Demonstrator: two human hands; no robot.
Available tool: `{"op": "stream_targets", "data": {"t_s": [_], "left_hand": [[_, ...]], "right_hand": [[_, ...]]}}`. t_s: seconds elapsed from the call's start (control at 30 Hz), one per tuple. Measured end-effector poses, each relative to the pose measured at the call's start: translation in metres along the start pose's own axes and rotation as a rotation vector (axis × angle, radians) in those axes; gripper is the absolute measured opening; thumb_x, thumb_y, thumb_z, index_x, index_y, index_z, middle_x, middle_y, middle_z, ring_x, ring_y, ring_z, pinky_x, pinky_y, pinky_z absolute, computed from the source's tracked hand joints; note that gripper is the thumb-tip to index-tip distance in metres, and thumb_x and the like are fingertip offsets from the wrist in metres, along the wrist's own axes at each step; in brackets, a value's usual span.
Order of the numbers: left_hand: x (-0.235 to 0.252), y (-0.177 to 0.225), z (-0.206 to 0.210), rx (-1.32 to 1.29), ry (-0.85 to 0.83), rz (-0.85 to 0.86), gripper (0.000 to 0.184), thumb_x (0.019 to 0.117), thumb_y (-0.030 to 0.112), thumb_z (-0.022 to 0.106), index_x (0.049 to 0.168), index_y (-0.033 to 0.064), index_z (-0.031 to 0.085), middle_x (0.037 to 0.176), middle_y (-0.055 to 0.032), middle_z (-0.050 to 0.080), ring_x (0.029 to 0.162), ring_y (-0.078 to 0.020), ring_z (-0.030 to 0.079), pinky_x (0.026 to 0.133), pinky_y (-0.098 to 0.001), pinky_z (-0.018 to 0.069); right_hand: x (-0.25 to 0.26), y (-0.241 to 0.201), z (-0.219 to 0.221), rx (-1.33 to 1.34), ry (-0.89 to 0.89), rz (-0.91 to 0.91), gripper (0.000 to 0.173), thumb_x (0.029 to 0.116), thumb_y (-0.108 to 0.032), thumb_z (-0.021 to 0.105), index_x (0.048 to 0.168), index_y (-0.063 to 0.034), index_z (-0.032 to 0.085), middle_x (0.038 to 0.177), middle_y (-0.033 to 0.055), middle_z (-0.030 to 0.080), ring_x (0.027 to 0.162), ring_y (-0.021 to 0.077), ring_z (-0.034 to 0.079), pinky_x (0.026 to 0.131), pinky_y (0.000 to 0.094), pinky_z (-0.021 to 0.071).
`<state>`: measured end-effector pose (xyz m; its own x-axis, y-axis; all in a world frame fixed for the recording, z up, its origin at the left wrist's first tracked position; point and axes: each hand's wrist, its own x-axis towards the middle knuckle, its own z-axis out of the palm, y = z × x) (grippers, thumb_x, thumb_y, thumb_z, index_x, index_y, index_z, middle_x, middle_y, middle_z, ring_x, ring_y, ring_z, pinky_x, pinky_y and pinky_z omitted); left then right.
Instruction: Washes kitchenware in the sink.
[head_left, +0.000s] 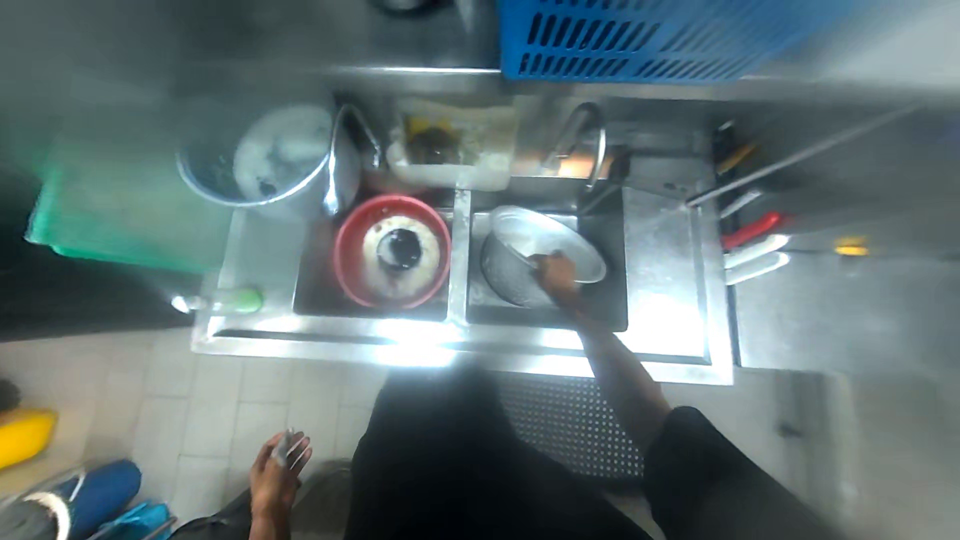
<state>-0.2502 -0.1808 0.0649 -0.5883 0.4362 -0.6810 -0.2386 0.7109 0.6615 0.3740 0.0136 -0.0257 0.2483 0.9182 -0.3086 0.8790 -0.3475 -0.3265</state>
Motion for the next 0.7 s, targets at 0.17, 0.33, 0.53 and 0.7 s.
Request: {"op": "stream_targets", "data": {"t_s": [0.17,0.33,0.53,0.7], "left_hand": [[0.029,0.039,0.013,0.022,-0.105,0.110,0.020,0.1069,0.016,0.051,0.124,0.0059,0.056,0.103,-0.0117,0.072,0.082,-0.0227,0.073,0.065,-0.0373,0.0619],[0.079,0.084,0.022,0.117,-0.188,0.259,0.030,0.1017,0.011,0.059,0.131,0.0028,0.056,0.113,-0.0128,0.069,0.091,-0.0224,0.072,0.074,-0.0401,0.0625],[0.173,0.143,0.030,0.118,-0.098,0.339,0.073,0.0951,0.011,0.072,0.156,0.0061,0.031,0.147,-0.0204,0.050,0.122,-0.0279,0.060,0.093,-0.0465,0.0566],[0.248,0.189,0.048,0.097,-0.056,0.566,0.106,0.0825,0.005,0.083,0.161,0.0013,0.012,0.158,-0.0254,0.034,0.142,-0.0303,0.045,0.112,-0.0384,0.0466]], "right_hand": [[-0.007,-0.007,0.032,-0.152,-0.168,0.073,0.028,0.0956,-0.027,0.065,0.120,-0.0179,0.074,0.124,0.0181,0.069,0.121,0.0404,0.062,0.098,0.0622,0.0500],[-0.017,-0.023,0.047,-0.207,-0.337,0.173,0.030,0.0975,-0.017,0.061,0.124,-0.0099,0.070,0.129,0.0216,0.066,0.128,0.0420,0.057,0.106,0.0623,0.0451],[-0.022,-0.049,0.067,-0.195,-0.374,0.354,0.035,0.0967,-0.026,0.061,0.127,-0.0099,0.069,0.131,0.0222,0.065,0.124,0.0441,0.060,0.100,0.0663,0.0476],[-0.029,-0.113,0.058,0.297,-0.161,0.496,0.039,0.1020,-0.026,0.061,0.136,-0.0065,0.064,0.133,0.0194,0.065,0.125,0.0327,0.062,0.107,0.0507,0.0479]]}}
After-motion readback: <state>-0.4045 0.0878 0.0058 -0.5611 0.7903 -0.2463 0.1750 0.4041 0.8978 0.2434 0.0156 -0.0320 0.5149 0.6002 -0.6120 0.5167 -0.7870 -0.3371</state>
